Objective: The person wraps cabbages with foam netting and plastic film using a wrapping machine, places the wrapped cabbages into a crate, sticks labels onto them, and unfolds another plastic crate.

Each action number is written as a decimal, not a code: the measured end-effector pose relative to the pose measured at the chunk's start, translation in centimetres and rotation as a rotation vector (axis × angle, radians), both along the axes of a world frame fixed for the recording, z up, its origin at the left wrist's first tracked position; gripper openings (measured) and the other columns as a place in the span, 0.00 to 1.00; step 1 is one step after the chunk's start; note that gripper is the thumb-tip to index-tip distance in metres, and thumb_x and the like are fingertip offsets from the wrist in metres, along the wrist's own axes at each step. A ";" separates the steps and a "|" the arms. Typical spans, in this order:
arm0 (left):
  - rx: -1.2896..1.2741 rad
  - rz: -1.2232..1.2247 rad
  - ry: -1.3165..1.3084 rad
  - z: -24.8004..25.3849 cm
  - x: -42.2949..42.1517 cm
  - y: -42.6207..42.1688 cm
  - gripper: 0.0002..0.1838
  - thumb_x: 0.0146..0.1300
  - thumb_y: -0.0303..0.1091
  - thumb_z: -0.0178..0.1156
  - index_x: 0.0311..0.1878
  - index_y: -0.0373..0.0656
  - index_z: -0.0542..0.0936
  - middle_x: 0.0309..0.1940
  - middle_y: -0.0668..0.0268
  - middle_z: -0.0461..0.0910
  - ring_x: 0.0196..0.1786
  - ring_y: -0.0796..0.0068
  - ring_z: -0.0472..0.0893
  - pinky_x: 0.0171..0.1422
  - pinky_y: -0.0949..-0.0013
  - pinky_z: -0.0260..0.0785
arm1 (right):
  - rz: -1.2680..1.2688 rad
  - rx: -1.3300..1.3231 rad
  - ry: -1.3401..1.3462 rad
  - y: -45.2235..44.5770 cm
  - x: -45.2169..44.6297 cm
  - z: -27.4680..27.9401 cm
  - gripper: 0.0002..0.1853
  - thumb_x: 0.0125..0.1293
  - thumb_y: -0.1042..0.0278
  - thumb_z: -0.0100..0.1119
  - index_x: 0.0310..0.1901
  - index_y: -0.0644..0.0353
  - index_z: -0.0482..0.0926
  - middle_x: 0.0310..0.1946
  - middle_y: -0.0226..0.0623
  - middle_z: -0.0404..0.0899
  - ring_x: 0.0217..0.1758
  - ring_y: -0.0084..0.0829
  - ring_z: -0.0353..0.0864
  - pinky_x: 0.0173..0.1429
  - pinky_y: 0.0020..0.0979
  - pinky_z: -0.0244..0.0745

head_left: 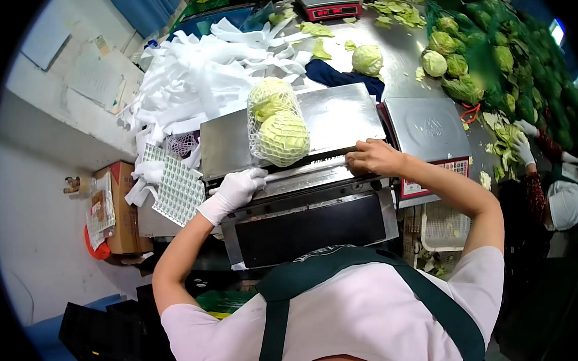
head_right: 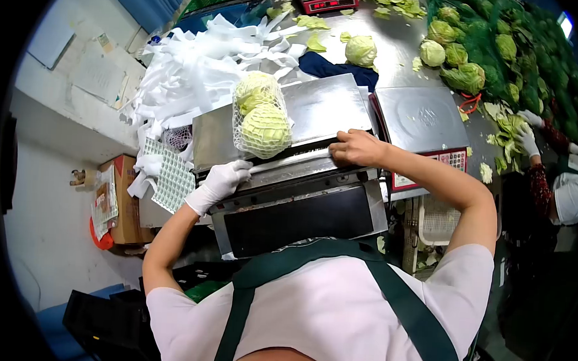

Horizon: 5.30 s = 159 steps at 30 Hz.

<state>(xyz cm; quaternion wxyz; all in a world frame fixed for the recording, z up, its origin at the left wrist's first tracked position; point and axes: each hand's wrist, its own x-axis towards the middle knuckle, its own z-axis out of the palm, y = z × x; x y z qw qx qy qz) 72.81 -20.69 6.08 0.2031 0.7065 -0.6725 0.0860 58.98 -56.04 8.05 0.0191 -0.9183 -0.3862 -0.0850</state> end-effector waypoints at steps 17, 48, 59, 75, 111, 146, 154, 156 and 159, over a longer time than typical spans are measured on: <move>-0.527 0.380 1.551 18.8 -1.7 7.9 0.11 0.64 0.36 0.48 0.35 0.36 0.72 0.27 0.63 0.72 0.29 0.72 0.74 0.32 0.73 0.65 | 0.051 1.336 0.511 7.5 -6.9 22.1 0.08 0.67 0.73 0.43 0.35 0.65 0.72 0.23 0.32 0.79 0.22 0.21 0.78 0.27 0.23 0.73; -0.096 0.202 0.601 0.4 4.5 -7.2 0.53 0.37 0.37 0.73 0.65 0.35 0.53 0.55 0.53 0.70 0.55 0.60 0.74 0.57 0.62 0.67 | 0.073 0.638 0.028 3.7 13.0 -4.2 0.67 0.31 0.26 0.64 0.64 0.71 0.49 0.58 0.64 0.59 0.58 0.58 0.64 0.59 0.44 0.63; -0.454 0.305 1.015 5.7 -1.4 -5.6 0.53 0.41 0.50 0.72 0.64 0.30 0.55 0.57 0.54 0.67 0.60 0.67 0.68 0.63 0.66 0.60 | -0.310 0.660 0.379 4.3 7.2 5.3 0.43 0.46 0.29 0.55 0.45 0.70 0.73 0.25 0.55 0.76 0.32 0.52 0.78 0.40 0.41 0.73; -0.024 0.643 1.433 2.8 12.5 -13.2 0.38 0.63 0.64 0.37 0.60 0.37 0.66 0.54 0.57 0.73 0.56 0.63 0.71 0.60 0.67 0.61 | -0.871 1.101 1.201 0.9 15.6 2.8 0.46 0.53 0.21 0.30 0.53 0.58 0.72 0.43 0.47 0.78 0.31 0.41 0.80 0.32 0.39 0.77; 0.579 0.421 2.304 3.0 -14.0 -1.2 0.37 0.60 0.66 0.42 0.58 0.42 0.66 0.43 0.57 0.78 0.25 0.75 0.80 0.21 0.77 0.74 | -0.775 1.462 2.006 12.4 -8.5 0.3 0.42 0.59 0.29 0.39 0.57 0.65 0.65 0.32 0.45 0.79 0.16 0.25 0.79 0.16 0.14 0.75; -0.068 1.093 0.249 -11.1 -22.8 -4.1 0.07 0.57 0.33 0.51 0.34 0.45 0.77 0.20 0.66 0.75 0.23 0.68 0.77 0.24 0.66 0.69 | -0.900 0.398 -0.268 12.3 -13.4 -11.4 0.06 0.49 0.70 0.57 0.21 0.55 0.70 0.18 0.32 0.73 0.22 0.31 0.76 0.20 0.31 0.67; -0.692 0.616 2.080 -1.1 -25.2 -5.6 0.20 0.69 0.40 0.40 0.55 0.37 0.70 0.50 0.60 0.75 0.50 0.70 0.75 0.55 0.66 0.69 | -0.678 0.997 0.247 13.3 -14.4 -5.8 0.12 0.50 0.61 0.61 0.31 0.60 0.77 0.20 0.42 0.77 0.24 0.44 0.78 0.26 0.39 0.71; -0.631 0.521 2.147 2.0 -26.2 -3.1 0.21 0.68 0.40 0.41 0.57 0.36 0.68 0.53 0.58 0.73 0.52 0.68 0.74 0.57 0.65 0.68 | -0.546 1.008 0.219 13.3 -14.9 -1.9 0.10 0.51 0.63 0.61 0.29 0.60 0.76 0.20 0.41 0.76 0.24 0.42 0.78 0.25 0.38 0.71; -0.886 0.202 2.464 -4.9 -30.7 -0.8 0.22 0.67 0.39 0.44 0.60 0.36 0.64 0.56 0.58 0.70 0.55 0.66 0.73 0.59 0.66 0.66 | -0.228 0.687 0.004 13.4 -16.5 3.8 0.15 0.50 0.69 0.62 0.15 0.58 0.65 0.12 0.33 0.63 0.15 0.34 0.70 0.19 0.31 0.64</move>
